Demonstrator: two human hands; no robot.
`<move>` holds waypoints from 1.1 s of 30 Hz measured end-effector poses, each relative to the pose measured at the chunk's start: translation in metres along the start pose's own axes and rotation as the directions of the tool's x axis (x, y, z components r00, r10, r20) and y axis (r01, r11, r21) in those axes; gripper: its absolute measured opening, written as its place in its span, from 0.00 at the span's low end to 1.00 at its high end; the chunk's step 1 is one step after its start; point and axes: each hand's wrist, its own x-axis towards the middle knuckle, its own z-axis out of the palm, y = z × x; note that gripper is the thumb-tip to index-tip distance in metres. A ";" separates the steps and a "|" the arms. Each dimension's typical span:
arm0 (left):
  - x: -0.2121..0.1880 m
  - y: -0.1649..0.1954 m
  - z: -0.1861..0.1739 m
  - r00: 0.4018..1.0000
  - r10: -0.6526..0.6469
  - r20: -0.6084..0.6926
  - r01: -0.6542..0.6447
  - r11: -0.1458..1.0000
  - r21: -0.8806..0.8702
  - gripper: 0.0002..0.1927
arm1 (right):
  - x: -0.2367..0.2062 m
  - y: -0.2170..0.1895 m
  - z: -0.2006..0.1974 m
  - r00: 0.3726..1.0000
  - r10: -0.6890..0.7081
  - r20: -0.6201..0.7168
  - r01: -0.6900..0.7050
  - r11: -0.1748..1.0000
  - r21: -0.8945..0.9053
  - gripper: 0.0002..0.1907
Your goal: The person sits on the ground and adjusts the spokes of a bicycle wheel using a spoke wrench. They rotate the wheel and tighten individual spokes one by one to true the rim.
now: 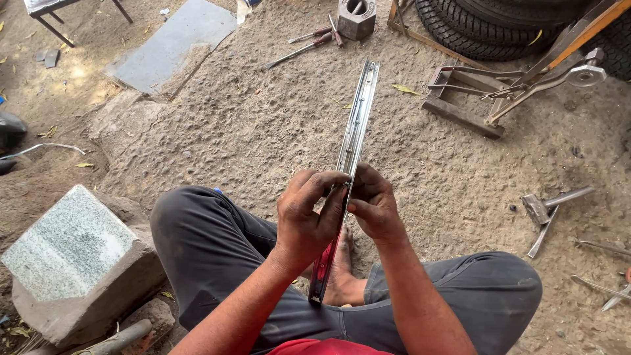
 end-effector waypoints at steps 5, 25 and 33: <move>-0.003 -0.001 0.002 1.000 0.012 -0.012 -0.011 0.999 0.049 0.09 | -0.001 -0.002 -0.006 0.999 -0.010 0.049 0.012 0.999 -0.045 0.20; 0.004 0.001 -0.009 0.997 0.079 0.017 -0.081 0.986 0.145 0.10 | -0.003 0.014 -0.013 0.999 -0.019 -0.039 0.021 0.999 0.040 0.17; 0.004 -0.004 -0.003 0.995 0.077 0.064 -0.084 0.989 0.120 0.07 | 0.003 -0.003 0.002 0.993 0.013 0.121 -0.014 1.000 0.006 0.20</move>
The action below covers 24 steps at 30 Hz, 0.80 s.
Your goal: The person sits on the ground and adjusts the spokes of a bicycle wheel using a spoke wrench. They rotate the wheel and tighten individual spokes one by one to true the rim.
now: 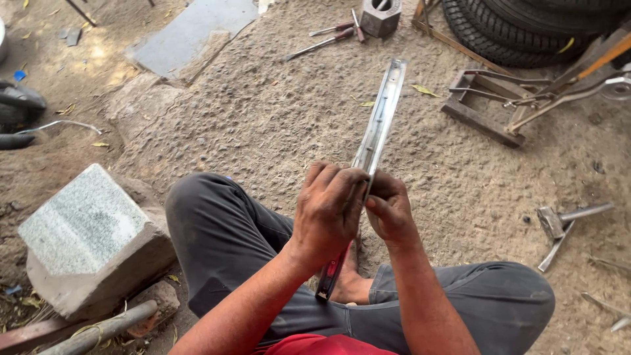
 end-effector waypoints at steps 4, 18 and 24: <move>-0.003 0.000 0.000 0.997 -0.083 0.008 0.083 0.995 -0.053 0.06 | -0.002 0.003 0.002 0.997 -0.029 -0.072 0.029 1.000 0.000 0.30; 0.000 -0.002 -0.003 0.997 -0.027 -0.067 0.027 1.000 -0.004 0.07 | 0.003 -0.010 0.035 0.895 -0.426 0.134 0.233 0.189 -0.954 0.23; -0.002 0.002 -0.008 0.993 -0.044 -0.110 0.049 0.998 0.039 0.08 | 0.004 0.004 0.034 0.893 -0.304 -0.331 -0.016 0.715 -0.699 0.09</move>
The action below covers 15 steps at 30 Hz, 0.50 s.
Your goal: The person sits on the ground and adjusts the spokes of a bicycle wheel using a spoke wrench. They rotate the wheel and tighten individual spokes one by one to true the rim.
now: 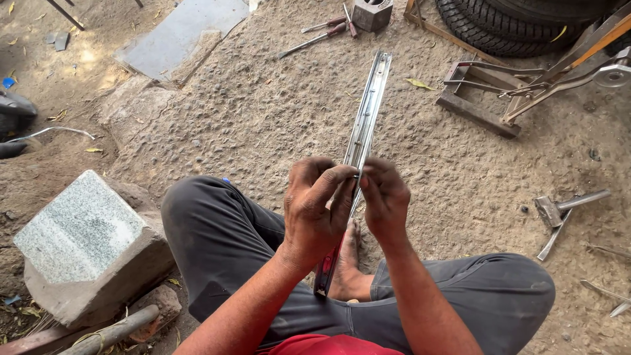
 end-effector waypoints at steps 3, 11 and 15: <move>0.000 0.002 0.002 0.999 0.049 0.008 -0.049 0.999 -0.010 0.07 | 0.002 0.014 0.000 0.998 0.042 0.038 -0.054 0.914 0.402 0.03; -0.001 0.002 0.006 0.998 0.009 0.067 -0.007 1.000 -0.028 0.08 | 0.002 0.018 -0.015 0.955 -0.011 0.296 -0.174 0.789 0.590 0.11; -0.001 -0.001 0.008 0.994 -0.083 0.067 0.097 0.962 -0.257 0.07 | 0.004 0.009 -0.016 0.938 0.003 0.346 -0.221 0.776 0.591 0.24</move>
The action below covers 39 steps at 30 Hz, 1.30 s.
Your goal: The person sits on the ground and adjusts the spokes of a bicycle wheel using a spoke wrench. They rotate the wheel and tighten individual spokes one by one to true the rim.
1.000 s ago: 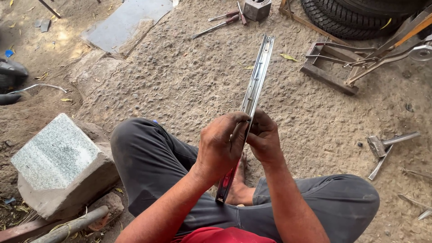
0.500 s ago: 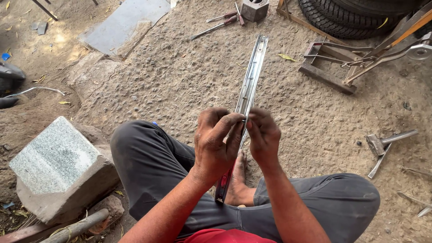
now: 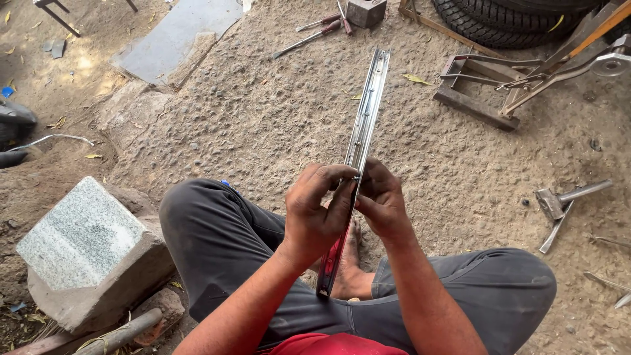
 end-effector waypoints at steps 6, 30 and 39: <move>0.000 0.001 0.000 1.000 -0.005 -0.028 0.007 0.997 0.075 0.07 | 0.004 0.003 -0.012 0.997 -0.044 0.071 0.046 0.998 -0.038 0.10; 0.004 0.003 -0.004 0.995 0.100 0.026 -0.103 0.962 0.254 0.09 | -0.004 0.016 -0.015 0.999 0.002 -0.046 0.000 0.999 0.044 0.14; 0.004 0.000 -0.004 0.993 0.111 0.028 -0.115 0.965 0.235 0.10 | -0.004 0.027 -0.002 0.947 -0.046 -0.319 0.036 0.999 -0.037 0.09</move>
